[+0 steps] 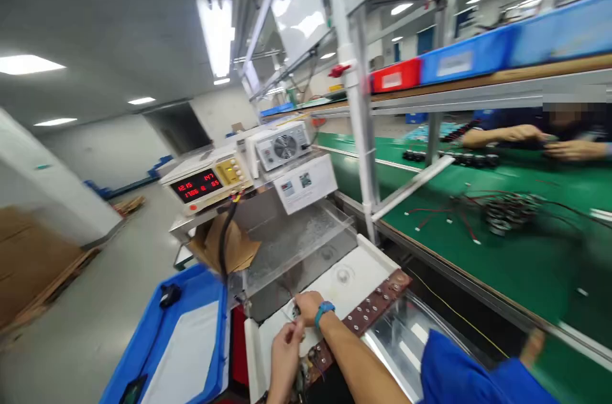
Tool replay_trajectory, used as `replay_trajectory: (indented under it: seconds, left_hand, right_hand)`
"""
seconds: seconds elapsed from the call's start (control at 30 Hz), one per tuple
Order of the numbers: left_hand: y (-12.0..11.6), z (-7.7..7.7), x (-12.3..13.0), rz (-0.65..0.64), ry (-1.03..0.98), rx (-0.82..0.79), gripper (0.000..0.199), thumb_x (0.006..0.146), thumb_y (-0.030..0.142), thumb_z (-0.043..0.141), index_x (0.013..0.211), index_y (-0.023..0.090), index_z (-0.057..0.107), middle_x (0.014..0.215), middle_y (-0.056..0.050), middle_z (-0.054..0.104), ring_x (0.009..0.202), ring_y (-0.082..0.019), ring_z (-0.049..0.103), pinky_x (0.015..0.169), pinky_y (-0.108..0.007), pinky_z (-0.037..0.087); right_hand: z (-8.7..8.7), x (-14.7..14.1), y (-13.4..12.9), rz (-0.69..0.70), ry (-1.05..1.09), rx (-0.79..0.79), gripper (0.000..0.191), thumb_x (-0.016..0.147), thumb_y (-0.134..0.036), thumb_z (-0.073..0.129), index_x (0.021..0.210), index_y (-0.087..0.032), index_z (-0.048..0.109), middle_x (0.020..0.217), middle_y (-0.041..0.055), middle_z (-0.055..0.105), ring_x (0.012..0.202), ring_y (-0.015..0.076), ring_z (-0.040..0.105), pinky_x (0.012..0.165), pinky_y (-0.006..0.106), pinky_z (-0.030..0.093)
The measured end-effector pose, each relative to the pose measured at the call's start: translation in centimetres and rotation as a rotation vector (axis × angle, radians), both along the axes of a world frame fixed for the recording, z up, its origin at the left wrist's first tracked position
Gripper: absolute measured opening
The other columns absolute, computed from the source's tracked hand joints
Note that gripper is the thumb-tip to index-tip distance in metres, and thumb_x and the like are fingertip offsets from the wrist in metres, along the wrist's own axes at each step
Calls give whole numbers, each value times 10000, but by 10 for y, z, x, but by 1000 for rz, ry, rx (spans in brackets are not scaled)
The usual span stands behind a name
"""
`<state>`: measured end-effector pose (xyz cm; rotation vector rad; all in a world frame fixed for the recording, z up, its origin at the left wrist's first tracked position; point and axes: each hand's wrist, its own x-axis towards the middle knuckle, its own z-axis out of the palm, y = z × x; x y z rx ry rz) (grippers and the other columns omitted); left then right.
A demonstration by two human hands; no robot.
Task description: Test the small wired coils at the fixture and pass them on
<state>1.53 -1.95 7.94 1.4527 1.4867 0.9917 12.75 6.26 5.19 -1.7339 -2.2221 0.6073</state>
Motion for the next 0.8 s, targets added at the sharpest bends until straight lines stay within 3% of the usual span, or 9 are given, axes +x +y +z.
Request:
replay_trajectory:
  seconds: [0.13,0.23,0.33,0.43,0.5,0.53,0.6,0.73,0.8]
  left_hand:
    - [12,6,1,105,-130,-55,723,475,895,625,628,188,613,599,-38,630,612,-209,556,587,-319,414]
    - [31,24,26,45,-220,-104,773,443,846,702,786,155,671,621,-21,644,522,-149,504,494,-280,386]
    - [46,70,71,-90,-374,-61,751,590,726,748,1061,148,661,826,-58,717,611,-133,584,590,-270,486]
    - [55,125,113,-190,-553,50,736,740,608,721,1338,230,517,1317,-122,630,1063,-209,656,919,-334,523]
    - [58,141,130,-202,-540,110,698,790,570,685,1383,265,479,1462,-113,521,1261,-259,563,1039,-390,472]
    - [59,139,134,-203,-483,110,667,799,566,667,1369,262,499,1469,-111,516,1290,-279,540,1069,-420,451]
    - [59,117,136,-211,-302,57,594,798,563,631,1290,236,574,1404,-116,580,1272,-314,554,1096,-477,420]
    - [49,37,132,-283,52,-12,487,751,514,581,1077,164,677,1162,-150,716,1152,-345,632,1039,-477,467]
    - [39,4,131,-352,166,-5,468,756,499,552,1044,155,686,1072,-151,742,1069,-337,673,950,-446,526]
  right_hand:
    - [26,21,-1,-238,159,120,408,734,-484,684,1066,-252,636,927,37,739,876,237,682,691,269,407]
    - [54,72,-8,-502,238,205,374,759,-497,657,1046,-259,624,886,11,729,830,209,673,659,254,382]
    - [85,151,-30,-808,259,277,325,792,-480,639,1013,-242,621,856,12,720,802,193,664,637,248,363]
    - [112,244,-62,-1119,234,347,309,830,-473,610,1012,-223,613,869,37,719,812,199,664,636,250,368]
    - [124,306,-84,-1297,200,366,317,843,-466,601,1032,-212,607,893,58,720,847,215,669,656,255,389]
    - [128,334,-96,-1377,184,359,329,844,-464,602,1049,-206,604,915,71,720,871,225,672,671,261,403]
    - [130,384,-117,-1512,164,323,369,839,-455,616,1095,-191,595,983,102,717,928,251,675,706,279,433]
    - [119,450,-147,-1689,143,222,414,858,-381,622,1174,-121,566,1101,198,679,1003,295,665,782,331,473]
    - [110,466,-155,-1676,125,186,390,879,-334,603,1189,-101,565,1143,218,661,1034,295,655,818,335,475]
